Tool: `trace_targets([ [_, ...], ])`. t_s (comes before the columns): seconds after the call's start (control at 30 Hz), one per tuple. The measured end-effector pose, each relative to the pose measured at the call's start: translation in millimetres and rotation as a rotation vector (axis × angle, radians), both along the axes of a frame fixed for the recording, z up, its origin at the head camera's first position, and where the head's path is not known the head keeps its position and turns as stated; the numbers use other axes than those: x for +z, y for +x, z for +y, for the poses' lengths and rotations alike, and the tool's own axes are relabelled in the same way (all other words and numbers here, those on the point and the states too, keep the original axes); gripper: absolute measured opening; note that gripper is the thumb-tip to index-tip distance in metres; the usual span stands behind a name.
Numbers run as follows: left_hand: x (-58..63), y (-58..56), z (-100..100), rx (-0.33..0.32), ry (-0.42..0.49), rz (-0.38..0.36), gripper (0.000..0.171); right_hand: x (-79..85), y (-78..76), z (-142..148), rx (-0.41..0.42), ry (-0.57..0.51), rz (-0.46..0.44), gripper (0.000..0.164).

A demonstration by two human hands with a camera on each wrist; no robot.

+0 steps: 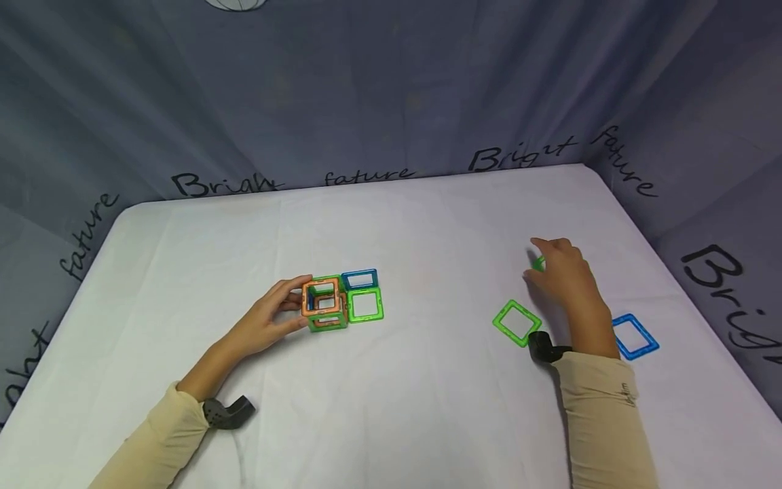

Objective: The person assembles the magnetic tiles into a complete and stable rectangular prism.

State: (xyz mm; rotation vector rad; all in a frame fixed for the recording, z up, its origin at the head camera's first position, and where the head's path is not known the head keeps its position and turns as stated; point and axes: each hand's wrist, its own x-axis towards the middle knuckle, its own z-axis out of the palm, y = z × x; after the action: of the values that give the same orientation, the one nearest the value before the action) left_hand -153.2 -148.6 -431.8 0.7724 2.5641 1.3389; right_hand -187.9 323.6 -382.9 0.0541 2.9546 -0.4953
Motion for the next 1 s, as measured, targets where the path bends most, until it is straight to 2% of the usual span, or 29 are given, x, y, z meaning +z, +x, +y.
trace_targets([
  [0.2,-0.3,0.6,-2,-0.005,0.011,0.003,0.069,-7.4,-2.5,20,-0.038,-0.009,-0.042,0.07],
  [0.47,1.1,0.1,1,-0.013,0.019,-0.002,0.068,-8.1,-4.1,34,-0.096,-0.001,-0.14,0.076],
  [1.0,1.8,0.1,0,-0.022,0.014,0.025,0.069,-8.2,-2.4,30,-0.103,0.005,-0.096,0.079],
])
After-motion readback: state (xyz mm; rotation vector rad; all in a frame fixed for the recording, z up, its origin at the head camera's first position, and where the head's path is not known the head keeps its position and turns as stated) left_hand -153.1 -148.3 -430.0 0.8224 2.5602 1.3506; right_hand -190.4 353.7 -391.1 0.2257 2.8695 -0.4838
